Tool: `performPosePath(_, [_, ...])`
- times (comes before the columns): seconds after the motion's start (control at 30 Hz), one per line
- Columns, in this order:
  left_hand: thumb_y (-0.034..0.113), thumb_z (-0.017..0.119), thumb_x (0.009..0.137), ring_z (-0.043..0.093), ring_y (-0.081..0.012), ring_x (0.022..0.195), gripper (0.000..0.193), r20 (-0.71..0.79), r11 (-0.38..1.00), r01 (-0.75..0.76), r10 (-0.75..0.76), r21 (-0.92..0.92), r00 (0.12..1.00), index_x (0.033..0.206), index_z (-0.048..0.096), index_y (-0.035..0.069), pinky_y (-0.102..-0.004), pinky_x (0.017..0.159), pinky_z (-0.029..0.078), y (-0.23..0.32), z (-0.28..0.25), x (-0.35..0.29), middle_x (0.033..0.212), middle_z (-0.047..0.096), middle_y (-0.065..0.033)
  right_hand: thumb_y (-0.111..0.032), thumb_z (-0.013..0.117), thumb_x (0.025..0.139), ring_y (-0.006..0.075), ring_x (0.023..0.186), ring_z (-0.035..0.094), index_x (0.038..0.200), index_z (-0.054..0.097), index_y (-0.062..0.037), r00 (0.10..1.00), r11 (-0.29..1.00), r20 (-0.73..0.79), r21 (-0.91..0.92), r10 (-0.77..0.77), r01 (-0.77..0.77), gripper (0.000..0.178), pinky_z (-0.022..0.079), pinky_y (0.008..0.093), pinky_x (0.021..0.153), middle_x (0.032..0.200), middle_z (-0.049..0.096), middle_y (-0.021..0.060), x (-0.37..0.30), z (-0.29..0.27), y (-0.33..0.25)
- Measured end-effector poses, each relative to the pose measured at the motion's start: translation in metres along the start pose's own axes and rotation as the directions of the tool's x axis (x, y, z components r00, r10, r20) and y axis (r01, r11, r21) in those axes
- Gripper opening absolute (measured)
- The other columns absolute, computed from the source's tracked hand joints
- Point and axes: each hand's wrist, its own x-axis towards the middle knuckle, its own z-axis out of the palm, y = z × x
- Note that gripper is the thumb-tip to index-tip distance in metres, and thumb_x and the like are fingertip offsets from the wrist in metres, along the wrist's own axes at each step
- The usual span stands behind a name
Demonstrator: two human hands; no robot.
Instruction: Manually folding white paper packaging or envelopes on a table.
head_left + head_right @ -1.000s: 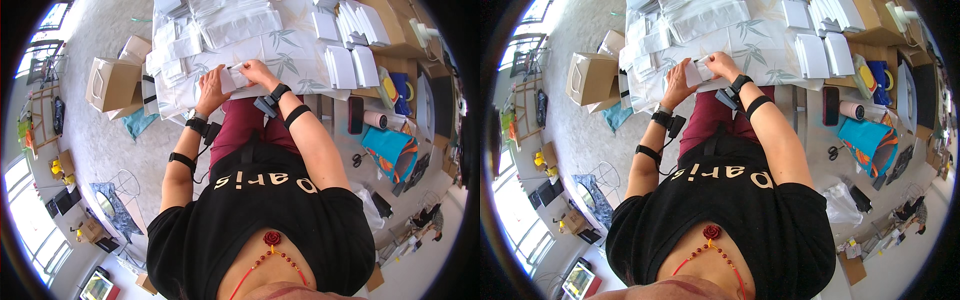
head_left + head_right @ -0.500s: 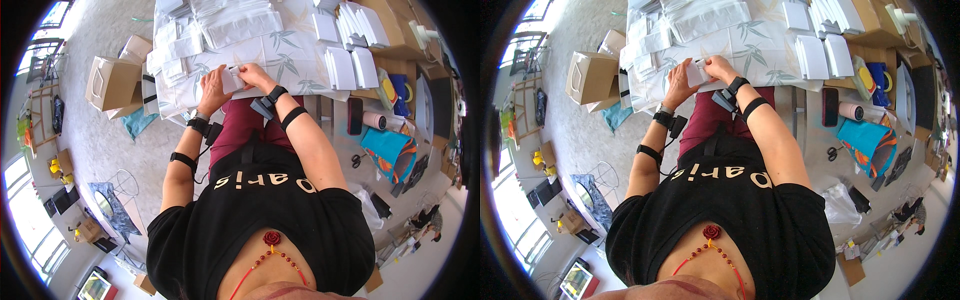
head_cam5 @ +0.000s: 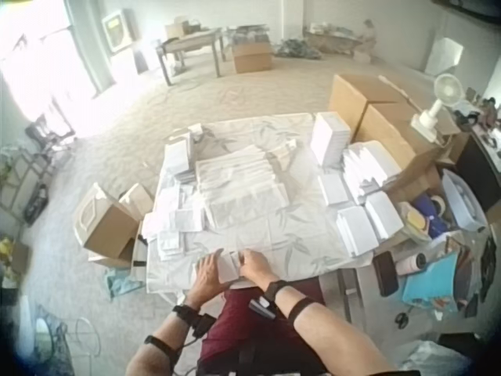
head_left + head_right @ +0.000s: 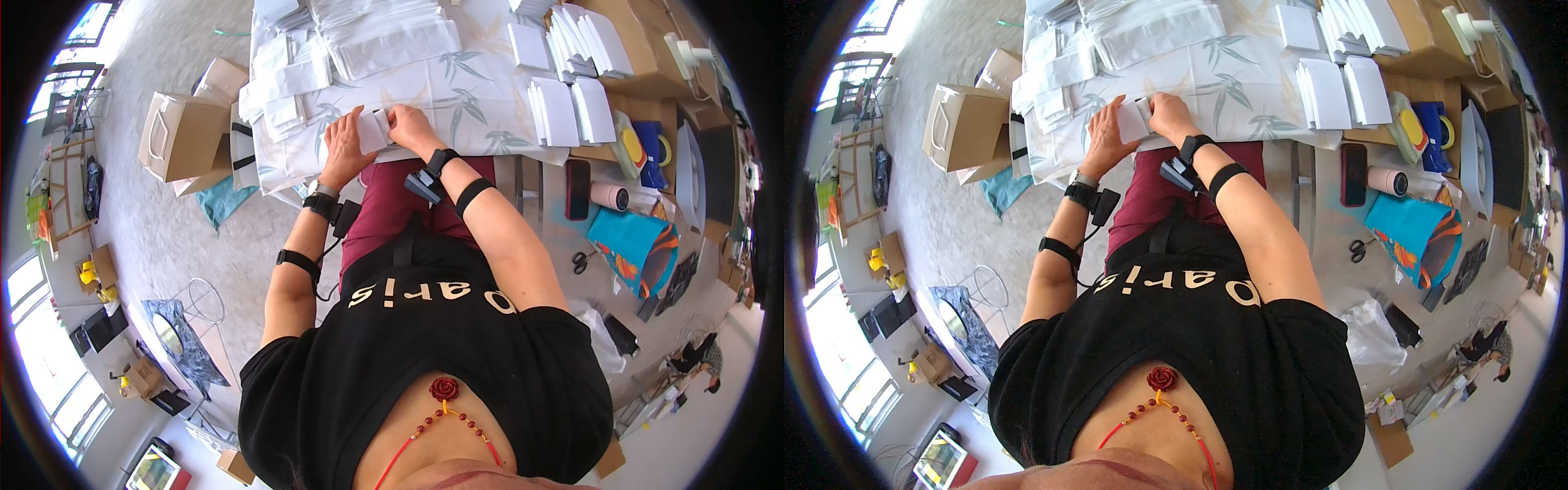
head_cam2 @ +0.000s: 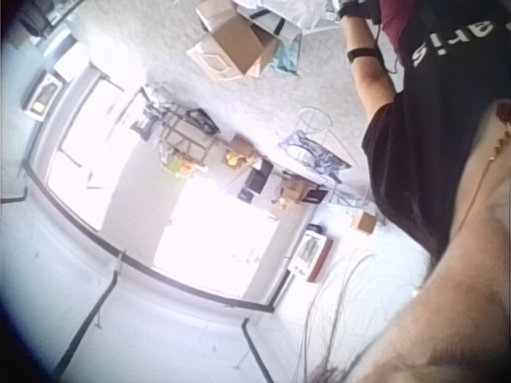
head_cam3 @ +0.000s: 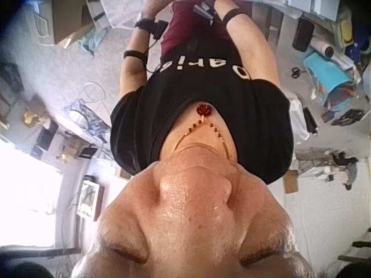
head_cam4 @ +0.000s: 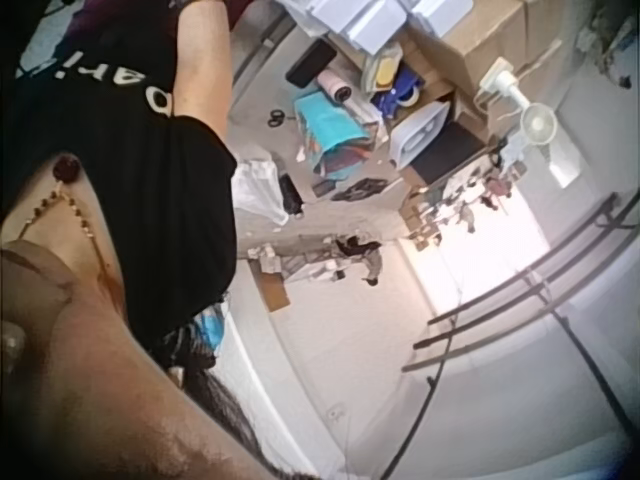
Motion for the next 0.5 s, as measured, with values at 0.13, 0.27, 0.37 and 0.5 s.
performPosePath(0.13, [0.013,0.086,0.060,0.045,-0.0369,0.134,0.103,-0.001,1.000,0.015,-0.015,-0.006,1.000,0.151,0.038,0.010,-0.0523,0.119,0.025,-0.001,-0.002,-0.002,0.137,0.053,-0.0149,-0.012,0.072,0.075,0.0365,0.095,0.072,0.094,0.074,-0.0057,1.000,1.000,0.014,0.007,-0.018,0.018,0.020,0.056,0.0441,0.086,0.094,0.075,0.0190,-0.001,-0.001,-0.002])
performPosePath(0.27, [0.013,0.086,0.060,0.045,-0.0368,0.134,0.102,-0.002,1.000,0.029,-0.029,0.006,1.000,0.150,0.038,0.010,-0.0526,0.119,0.024,-0.001,-0.002,-0.003,0.136,0.054,-0.0150,-0.011,0.072,0.078,0.0370,0.092,0.072,0.094,0.074,-0.0048,0.997,0.999,-0.064,-0.016,-0.033,0.032,0.017,0.057,0.0441,0.084,0.092,0.075,0.0189,-0.003,-0.007,-0.006])
performPosePath(0.37, [0.013,0.086,0.060,0.045,-0.0371,0.134,0.102,-0.006,1.000,0.016,-0.016,0.009,1.000,0.150,0.038,0.010,-0.0531,0.119,0.024,-0.002,0.000,-0.002,0.136,0.054,-0.0154,-0.010,0.069,0.081,0.0381,0.090,0.072,0.094,0.074,-0.0041,0.992,0.998,-0.119,-0.050,-0.047,0.041,0.015,0.057,0.0449,0.084,0.091,0.074,0.0196,-0.004,-0.003,-0.015])
performPosePath(0.5, [0.015,0.085,0.061,0.044,-0.0376,0.134,0.101,0.000,1.000,0.012,-0.012,-0.001,1.000,0.150,0.038,0.010,-0.0538,0.119,0.024,-0.004,0.001,-0.002,0.136,0.053,-0.0157,-0.008,0.064,0.083,0.0403,0.090,0.072,0.095,0.074,-0.0038,0.984,0.999,-0.171,-0.005,-0.040,0.040,0.016,0.057,0.0468,0.085,0.091,0.074,0.0221,-0.007,0.001,-0.022])
